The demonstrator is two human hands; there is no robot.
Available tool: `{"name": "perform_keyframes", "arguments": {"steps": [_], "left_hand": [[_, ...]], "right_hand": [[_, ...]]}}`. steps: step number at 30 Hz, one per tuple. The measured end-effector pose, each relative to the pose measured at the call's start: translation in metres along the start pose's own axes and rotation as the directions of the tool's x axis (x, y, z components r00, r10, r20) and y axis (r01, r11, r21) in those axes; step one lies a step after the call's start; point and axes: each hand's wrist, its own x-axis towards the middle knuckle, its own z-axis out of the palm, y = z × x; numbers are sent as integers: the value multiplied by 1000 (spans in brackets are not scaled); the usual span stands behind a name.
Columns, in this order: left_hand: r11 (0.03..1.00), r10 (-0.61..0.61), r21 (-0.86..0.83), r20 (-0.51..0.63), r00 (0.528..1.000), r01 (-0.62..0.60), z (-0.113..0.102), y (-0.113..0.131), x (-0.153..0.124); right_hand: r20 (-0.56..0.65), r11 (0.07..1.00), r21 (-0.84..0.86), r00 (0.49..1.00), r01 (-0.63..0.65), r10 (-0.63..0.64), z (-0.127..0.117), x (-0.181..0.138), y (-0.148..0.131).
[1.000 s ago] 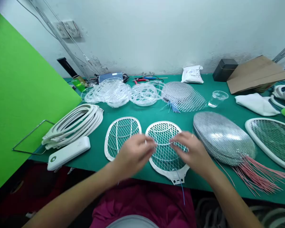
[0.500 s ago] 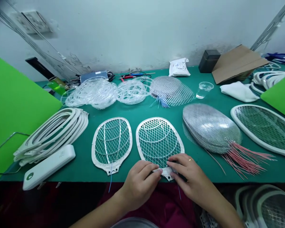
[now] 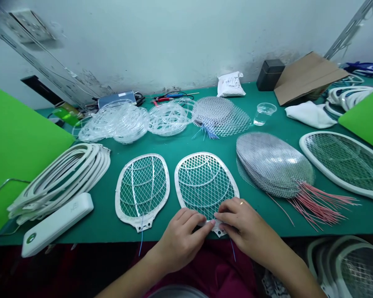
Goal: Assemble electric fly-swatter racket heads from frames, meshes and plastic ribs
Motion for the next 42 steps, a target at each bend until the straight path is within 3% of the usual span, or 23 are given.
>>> {"name": "perform_keyframes", "arguments": {"steps": [13, 20, 27, 29, 31, 34, 39, 42], "left_hand": [[999, 5, -50, 34, 999, -3, -2, 1, 3], [1000, -20, -2, 24, 999, 21, -2, 6, 6], [991, -11, 133, 70, 997, 2, 4, 18, 10], [991, 15, 134, 56, 998, -23, 3, 15, 7], [991, 50, 121, 42, 998, -55, 2, 12, 1], [994, 42, 102, -25, 999, -39, -1, 9, -9], [975, -140, 137, -230, 963, 174, -10, 5, -19], [979, -75, 163, -256, 964, 119, -10, -4, -22]], "right_hand": [[73, 1000, -9, 997, -1, 1, -6, 5, 5], [172, 992, -28, 977, -121, 124, -12, 20, -1], [197, 962, -200, 954, -185, 225, -16, 32, -18], [134, 975, -174, 977, -141, 165, -15, 23, -16], [-43, 976, -177, 992, -127, 121, -10, 8, -9], [-315, 924, -309, 941, -224, 122, 11, -13, 7], [-379, 866, -439, 923, -241, 65, 50, -17, 14], [-418, 846, -466, 907, -259, 48, 56, -5, 4]]}}
